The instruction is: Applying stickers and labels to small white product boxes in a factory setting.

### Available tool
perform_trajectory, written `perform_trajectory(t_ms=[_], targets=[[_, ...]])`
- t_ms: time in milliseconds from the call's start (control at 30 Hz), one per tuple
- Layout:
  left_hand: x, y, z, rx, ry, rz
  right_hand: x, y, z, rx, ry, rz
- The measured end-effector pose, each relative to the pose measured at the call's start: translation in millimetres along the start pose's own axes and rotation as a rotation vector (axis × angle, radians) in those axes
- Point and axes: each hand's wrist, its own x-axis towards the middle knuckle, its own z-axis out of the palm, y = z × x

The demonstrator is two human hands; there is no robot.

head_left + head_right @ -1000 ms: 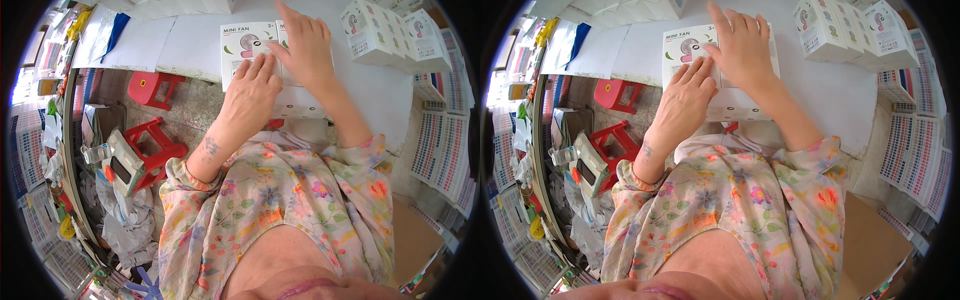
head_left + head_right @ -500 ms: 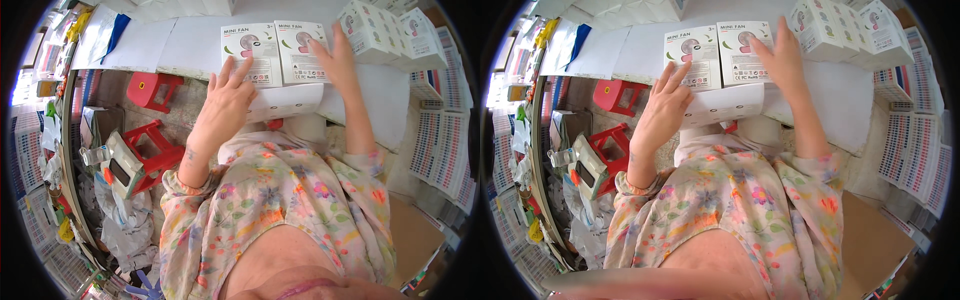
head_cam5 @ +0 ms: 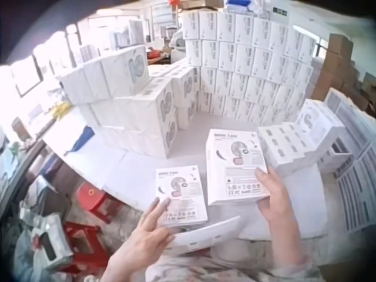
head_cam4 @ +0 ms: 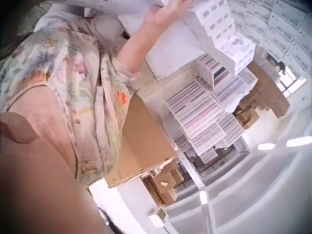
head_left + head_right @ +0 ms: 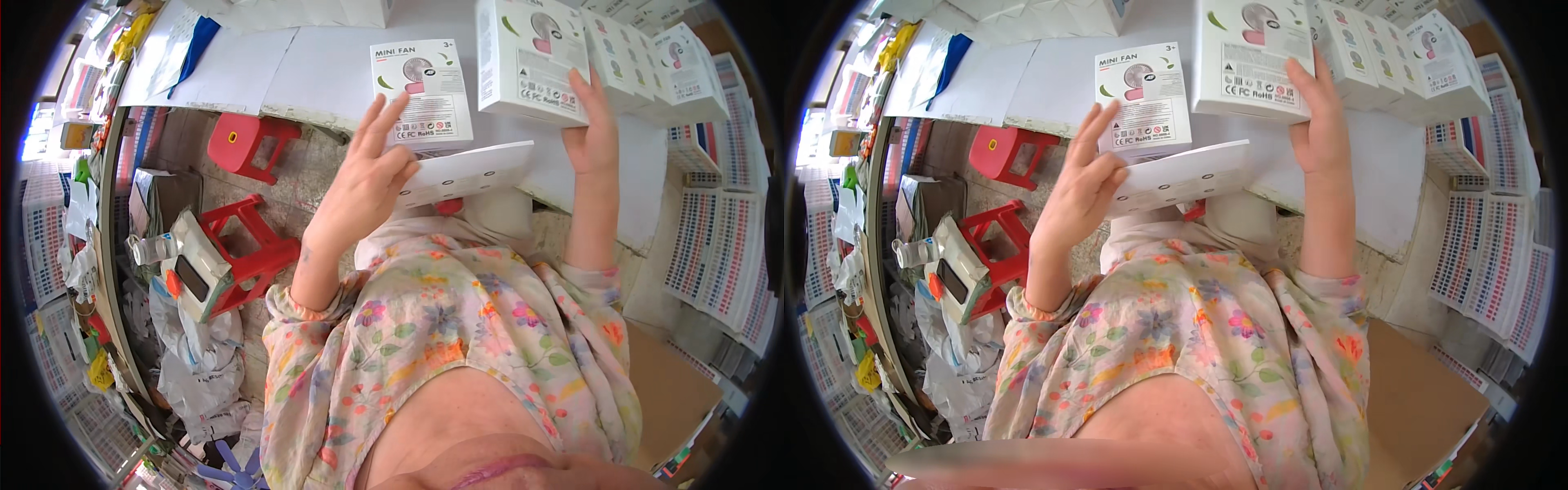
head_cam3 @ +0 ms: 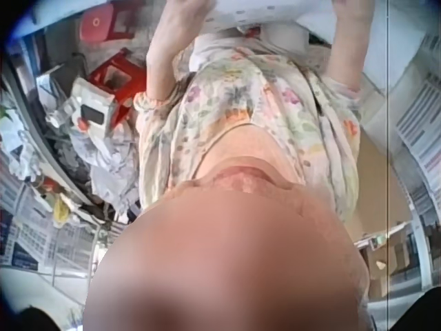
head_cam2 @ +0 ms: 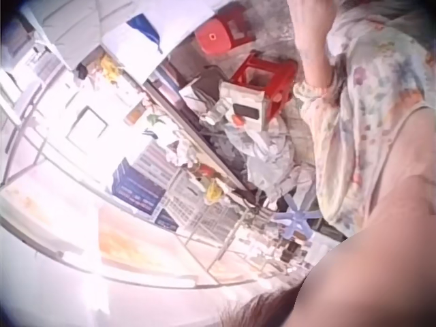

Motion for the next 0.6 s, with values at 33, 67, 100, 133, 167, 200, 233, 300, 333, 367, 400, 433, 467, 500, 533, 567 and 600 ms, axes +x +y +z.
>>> perform_trajectory(t_ms=[33,67,100,133,167,200,233,300,333,367,400,433,467,500,533,567,600], targets=[[-3.6,6.0,-7.9,0.02,0.051,0.031,1.2,3.4,2.3,0.0,0.006,0.0],[-7.3,10.7,-15.7,0.041,0.103,0.061,3.6,9.2,6.8,0.045,-0.039,0.096],[-9.9,15.4,-21.4,0.071,0.123,0.139,1.5,13.2,12.0,0.089,-0.077,0.185],[-8.6,24.5,-25.2,0.067,0.118,0.148,-3.7,19.0,23.3,0.088,-0.068,0.179],[-6.1,36.7,-29.1,0.13,0.076,0.164,-8.7,26.3,39.6,0.02,-0.144,0.23],[-4.5,44.2,-30.3,0.196,0.037,0.174,-11.6,32.8,48.5,-0.048,-0.227,0.283],[1.7,44.4,-28.3,0.217,-0.028,0.124,-12.9,37.1,49.1,-0.048,-0.234,0.287],[8.0,29.9,-14.5,0.243,-0.026,0.079,-13.2,47.3,51.3,0.091,-0.225,0.372],[7.1,23.2,-9.3,0.263,-0.031,0.041,-11.6,54.0,48.9,0.089,-0.236,0.374],[8.0,19.6,-7.4,0.259,-0.032,0.046,-8.7,60.5,39.9,-0.109,-0.225,0.296],[6.9,18.9,-7.7,0.194,-0.019,0.053,-8.6,67.9,31.5,-0.305,-0.213,0.218],[5.5,17.8,-8.1,0.128,-0.008,0.06,-7.2,84.4,22.0,-0.306,-0.206,0.217],[5.4,15.3,-7.4,0.127,-0.011,0.07,-2.4,105.3,9.8,-0.515,-0.258,0.078],[3.3,10.5,-6.9,0.079,0.04,0.084,0.5,109.1,11.3,-0.727,-0.315,-0.06],[1.6,5.2,-6.1,0.031,0.091,0.098,0.2,106.3,11.2,-0.669,-0.354,-0.014],[-4.0,-0.8,-5.4,0.033,0.09,0.094,-5.6,101.6,19.9,-0.666,-0.357,-0.011],[-7.8,-7.5,-4.5,0.042,0.167,0.129,-10.3,96.9,27.9,-0.642,-0.358,-0.059]])
